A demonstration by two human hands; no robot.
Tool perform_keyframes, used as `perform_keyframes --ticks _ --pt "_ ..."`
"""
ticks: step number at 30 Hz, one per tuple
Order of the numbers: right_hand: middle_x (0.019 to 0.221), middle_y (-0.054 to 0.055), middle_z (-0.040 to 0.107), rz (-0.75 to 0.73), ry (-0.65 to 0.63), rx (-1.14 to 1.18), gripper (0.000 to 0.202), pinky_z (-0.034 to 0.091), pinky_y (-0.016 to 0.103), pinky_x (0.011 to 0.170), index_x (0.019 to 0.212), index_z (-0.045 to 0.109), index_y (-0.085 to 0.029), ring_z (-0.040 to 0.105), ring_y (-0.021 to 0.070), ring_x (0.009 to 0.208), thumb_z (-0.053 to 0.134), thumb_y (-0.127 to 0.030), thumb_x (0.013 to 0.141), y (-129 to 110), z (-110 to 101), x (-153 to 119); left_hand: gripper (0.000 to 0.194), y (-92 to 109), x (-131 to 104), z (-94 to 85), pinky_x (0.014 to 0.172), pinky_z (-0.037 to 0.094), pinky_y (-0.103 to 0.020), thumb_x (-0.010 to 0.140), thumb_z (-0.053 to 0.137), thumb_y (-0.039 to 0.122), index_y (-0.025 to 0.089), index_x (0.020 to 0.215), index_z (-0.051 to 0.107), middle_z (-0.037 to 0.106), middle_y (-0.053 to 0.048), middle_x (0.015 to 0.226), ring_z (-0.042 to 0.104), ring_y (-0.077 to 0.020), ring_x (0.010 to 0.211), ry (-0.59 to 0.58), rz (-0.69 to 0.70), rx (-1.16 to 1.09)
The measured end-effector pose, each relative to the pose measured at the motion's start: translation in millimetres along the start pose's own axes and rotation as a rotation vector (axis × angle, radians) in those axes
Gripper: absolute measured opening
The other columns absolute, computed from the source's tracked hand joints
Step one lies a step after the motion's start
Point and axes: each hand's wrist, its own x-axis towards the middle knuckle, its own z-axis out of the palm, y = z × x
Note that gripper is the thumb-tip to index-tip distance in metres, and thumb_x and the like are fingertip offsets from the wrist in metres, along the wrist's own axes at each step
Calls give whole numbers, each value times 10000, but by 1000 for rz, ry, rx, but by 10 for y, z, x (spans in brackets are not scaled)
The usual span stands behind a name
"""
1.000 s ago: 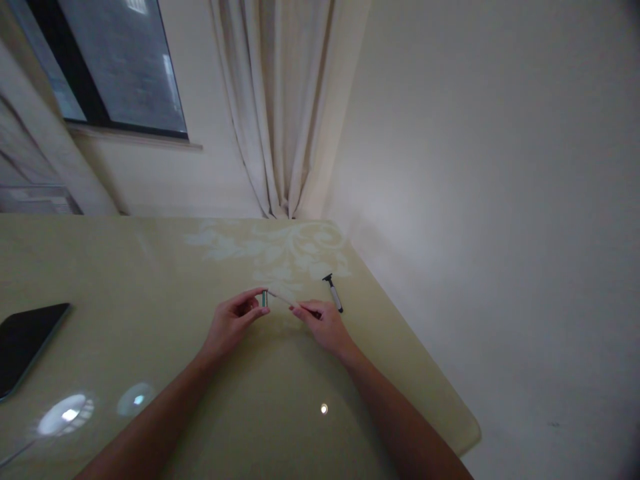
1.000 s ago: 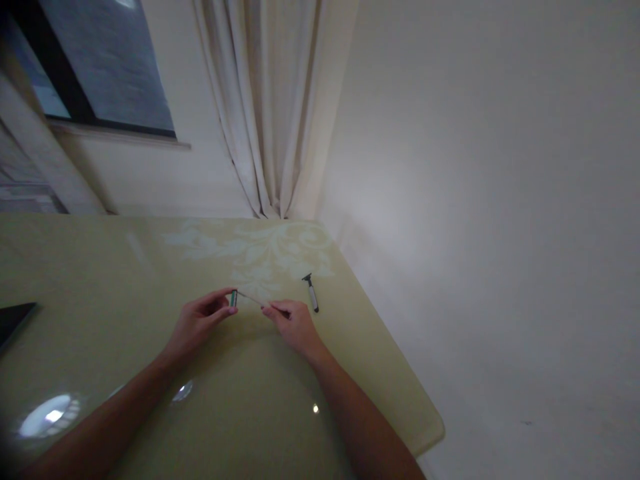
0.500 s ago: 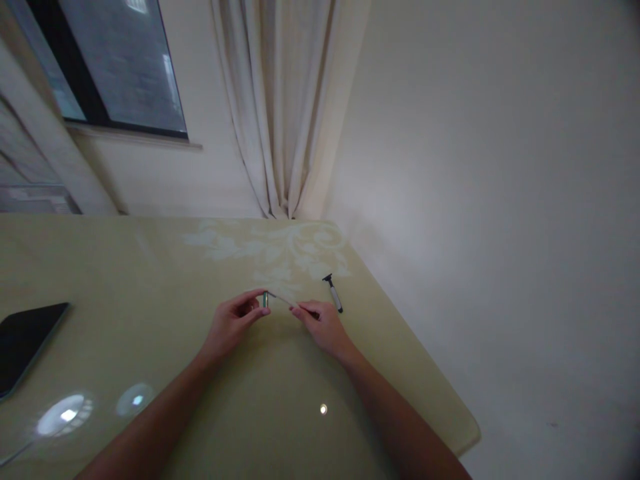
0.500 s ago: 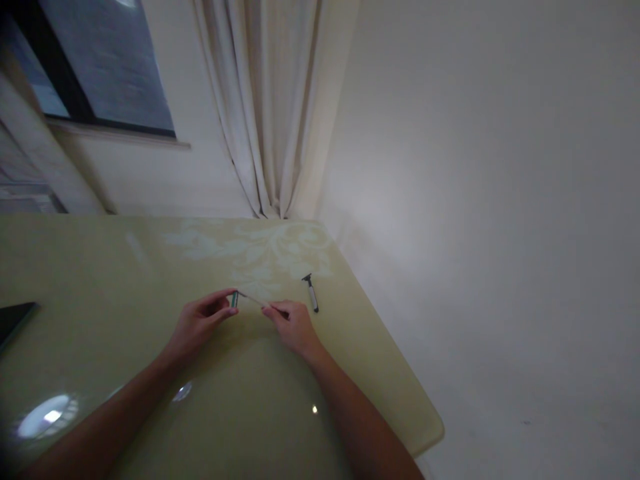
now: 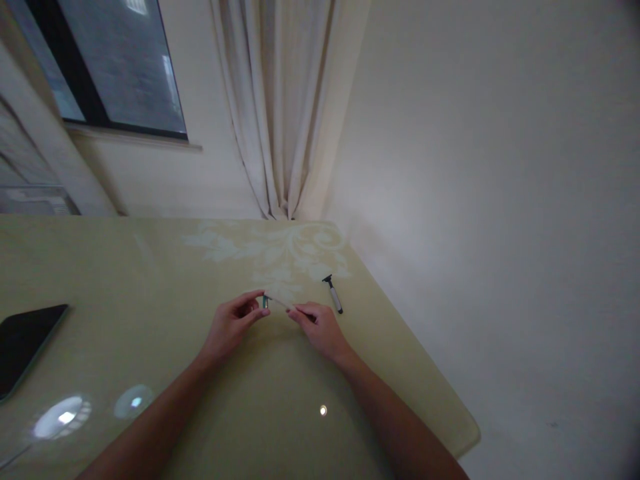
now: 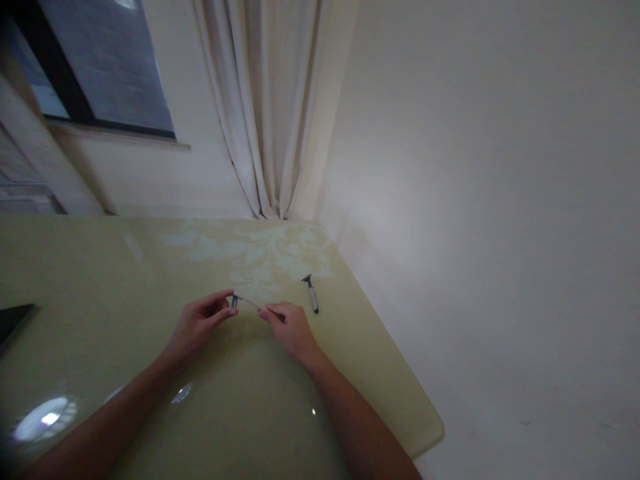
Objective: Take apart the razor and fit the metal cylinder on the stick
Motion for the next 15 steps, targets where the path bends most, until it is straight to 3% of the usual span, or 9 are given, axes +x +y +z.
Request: perform_keyframes --ticks 9,15 --pt "717 23 661 -13 -6 26 322 388 271 660 865 825 -181 553 159 685 656 -411 1014 -38 56 -32 501 15 -3 8 580 405 -232 676 890 431 170 1099 830 596 33 655 525 -126 612 -15 -16 12" --pt "780 47 726 3 14 59 318 407 277 675 905 838 -183 596 174 721 654 -419 1012 -4 42 -17 501 -5 4 20 576 407 -231 666 892 431 161 1083 832 572 38 645 508 -116 591 11 -9 -4"
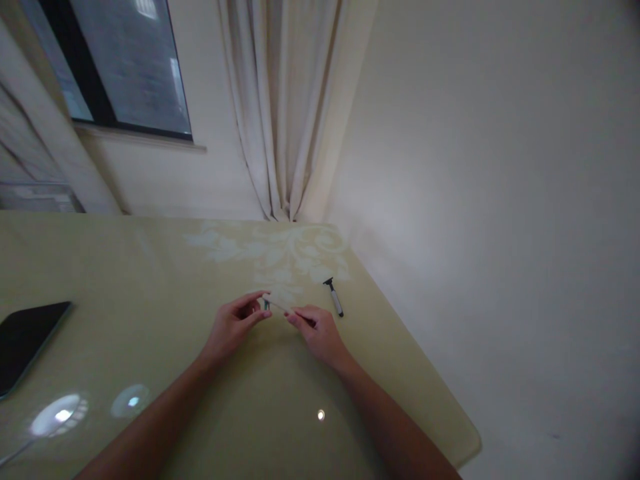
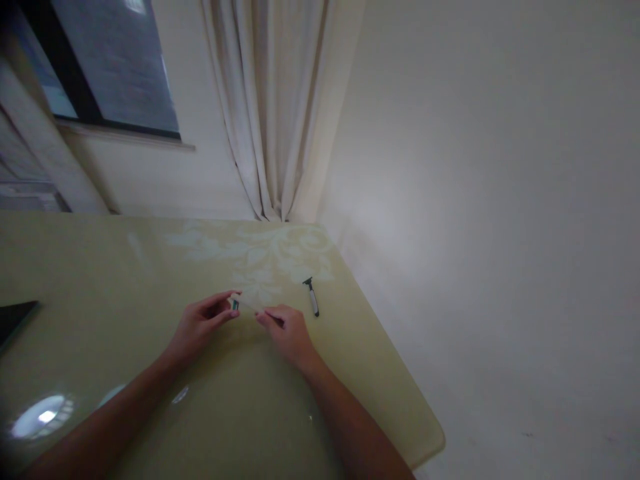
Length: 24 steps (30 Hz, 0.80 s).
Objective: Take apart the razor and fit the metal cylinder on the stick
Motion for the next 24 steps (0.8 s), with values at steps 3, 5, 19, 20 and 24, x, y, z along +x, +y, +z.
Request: perform_keyframes --ticks 3,5,19,20,24 --pt "759 43 718 15 13 -23 334 400 278 663 897 837 -184 585 172 705 651 -435 1012 -13 2 -2 487 -15 1 -5 569 401 -228 682 887 439 166 1082 833 580 34 653 510 -117 595 -6 7 10" --pt "720 35 692 19 30 -36 344 384 280 644 889 835 -182 564 170 682 649 -443 1011 -23 -5 -7 493 -23 -1 -8 572 406 -228 695 882 447 169 1099 830 599 27 669 520 -121 603 -10 10 19" --pt "726 27 676 -31 -20 -50 340 390 274 660 892 829 -193 561 166 691 636 -439 1028 -27 -12 -6 479 -30 0 -8 576 410 -229 698 879 436 186 1105 833 599 33 656 526 -123 604 -17 22 14" --pt "727 29 681 -17 -7 -52 342 390 275 659 892 830 -190 565 167 692 640 -440 1025 -26 -14 -5 476 -29 1 -7 576 410 -230 699 877 439 185 1099 835 602 31 659 526 -123 603 -13 22 17" --pt "754 37 702 -12 22 -36 325 406 278 675 940 840 -193 583 174 714 648 -442 1021 -16 -30 -3 473 -23 5 -9 578 415 -230 695 879 439 185 1091 836 614 25 673 531 -123 605 -5 15 22"
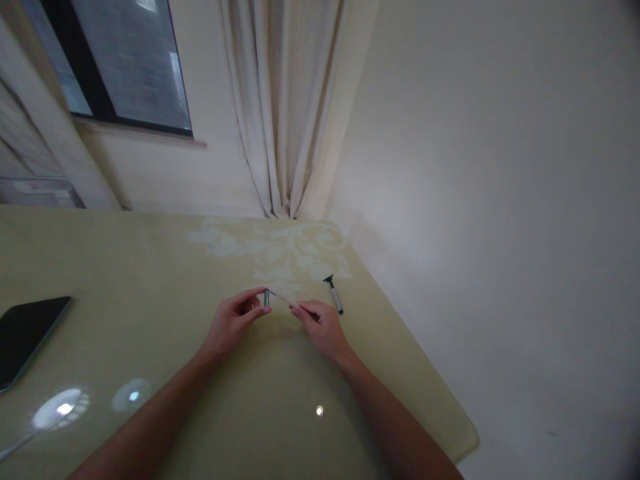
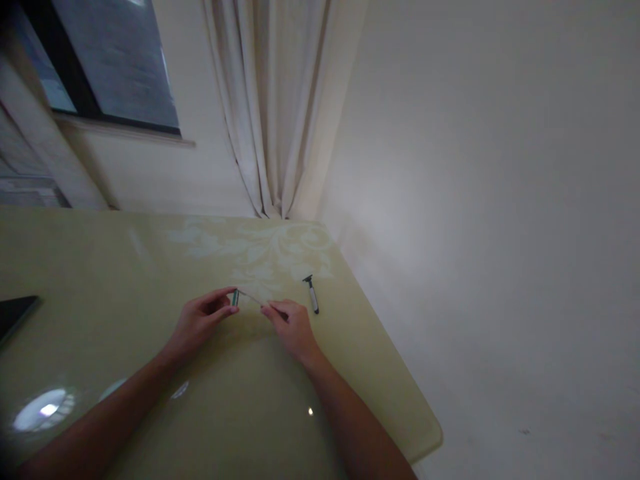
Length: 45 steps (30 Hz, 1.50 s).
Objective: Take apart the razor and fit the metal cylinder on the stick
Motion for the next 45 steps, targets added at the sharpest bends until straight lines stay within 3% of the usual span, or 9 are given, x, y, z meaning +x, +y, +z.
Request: perform_keyframes --ticks 12,16,21,25,29,33,38,42,45 --pt "724 29 671 -26 -28 -19 363 388 275 660 894 827 -191 561 167 688 630 -464 1027 -7 -3 3 478 11 3 0 578 415 -231 678 887 419 183 1090 835 602 33 655 529 -121 599 7 6 -26" --pt "731 40 686 11 26 -13 351 395 279 669 884 830 -176 573 173 701 647 -443 1018 3 -9 6 471 33 -2 -4 571 402 -231 680 888 421 176 1079 837 601 34 658 521 -115 593 10 -15 -14" --pt "742 33 690 -27 -52 14 317 388 273 667 924 845 -185 564 165 700 650 -416 1019 11 -12 9 482 52 -3 2 588 411 -228 673 893 403 164 1087 831 604 38 660 532 -113 606 9 -18 -45" --pt "735 35 698 8 0 19 322 379 271 653 931 852 -173 568 164 691 658 -417 1012 38 -22 8 474 48 3 9 593 414 -227 666 896 388 167 1080 834 599 43 660 534 -111 609 16 -17 -62" --pt "762 30 699 -30 -84 33 328 394 268 665 988 859 -196 573 162 703 654 -452 1014 32 -41 5 466 45 6 2 607 427 -229 679 890 389 173 1087 834 604 42 658 544 -114 617 6 -8 -69" --pt "742 30 697 -11 -45 8 356 389 271 657 973 858 -194 563 162 687 644 -476 1017 18 -67 8 458 37 2 -10 599 423 -231 686 889 390 176 1087 834 615 36 670 545 -115 616 12 -7 -53" --pt "750 28 701 -24 -110 12 341 392 262 653 994 859 -198 568 155 685 664 -477 1005 39 -80 9 469 27 5 -5 587 420 -231 669 897 400 177 1078 837 605 36 660 539 -119 610 21 -6 -62" --pt "780 42 728 -16 -54 23 353 402 268 668 1003 859 -189 591 165 712 658 -479 1008 47 -86 11 463 33 7 -1 581 416 -227 664 902 392 180 1071 840 602 36 666 529 -115 607 27 -13 -73" --pt "755 27 703 -28 -112 21 343 387 264 652 1002 860 -201 571 156 689 655 -477 1011 43 -87 10 464 29 6 -5 589 422 -229 666 901 400 187 1075 842 601 36 666 535 -119 617 17 -6 -73"
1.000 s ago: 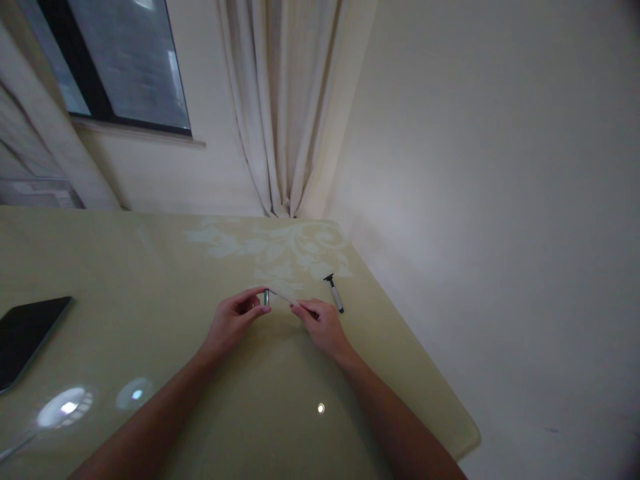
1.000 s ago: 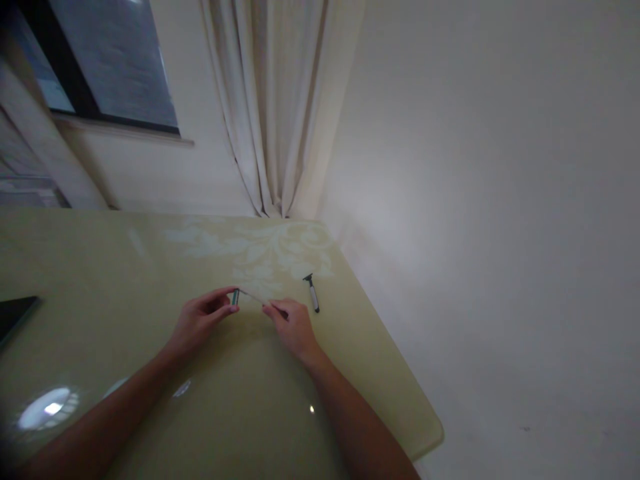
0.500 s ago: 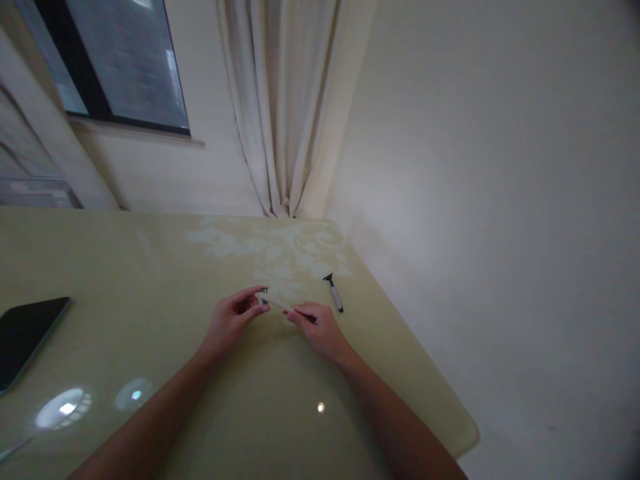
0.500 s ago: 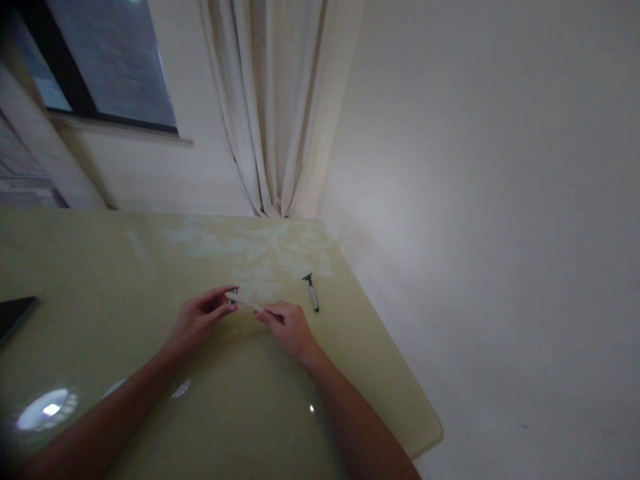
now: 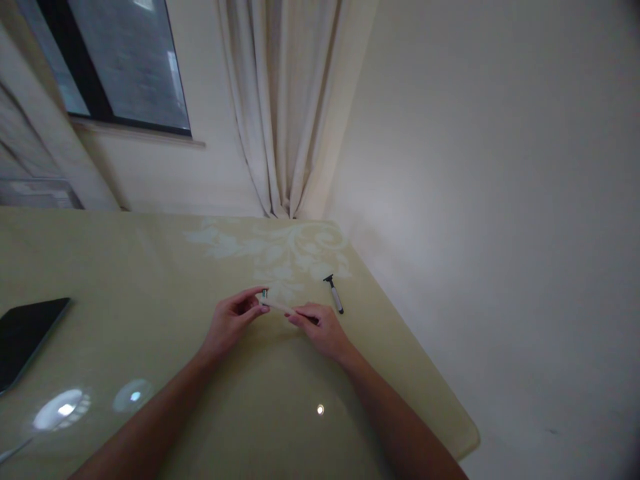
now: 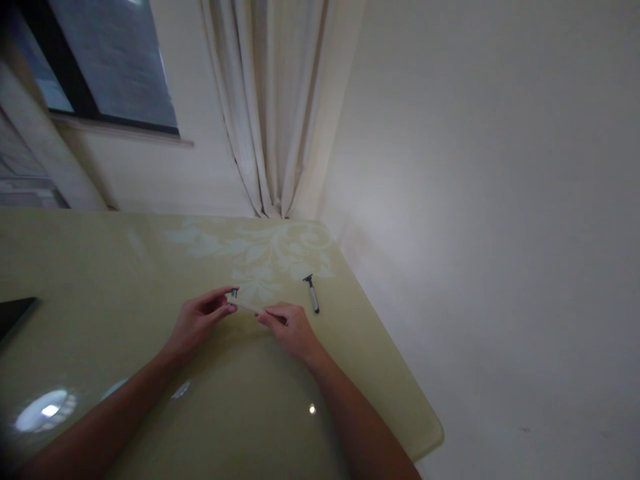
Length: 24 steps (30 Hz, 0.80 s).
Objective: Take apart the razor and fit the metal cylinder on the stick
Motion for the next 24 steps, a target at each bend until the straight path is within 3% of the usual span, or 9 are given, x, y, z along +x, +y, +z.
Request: perform_keyframes --ticks 5,10,15,19,24 --pt "771 38 721 31 50 10 359 393 270 666 988 858 -187 589 170 716 650 -478 1009 22 -8 6 467 -22 -4 -11 572 406 -226 666 900 411 193 1075 845 597 36 663 519 -114 601 12 -7 17" --pt "741 29 685 0 -4 -3 359 388 274 656 983 859 -200 566 163 682 648 -489 1010 12 6 -1 476 -24 3 -3 578 424 -230 662 900 411 195 1082 843 608 32 665 543 -124 611 -5 -3 3" --pt "791 56 735 11 87 -48 403 411 285 685 967 856 -191 604 182 728 626 -517 1020 -4 -2 -2 468 -20 0 4 575 418 -227 671 896 416 194 1079 841 599 37 660 534 -118 604 0 -2 11" --pt "792 48 734 -9 14 -38 391 418 274 683 1011 853 -197 604 173 720 630 -518 1020 -7 12 -8 466 -13 -1 3 588 422 -230 679 888 414 191 1085 840 604 37 658 540 -120 610 -4 -1 22" --pt "750 41 718 46 83 -68 370 399 273 666 950 855 -182 580 171 704 641 -476 1020 35 12 2 475 2 3 10 579 413 -230 671 887 422 181 1078 839 603 36 655 526 -118 598 -14 -4 34"
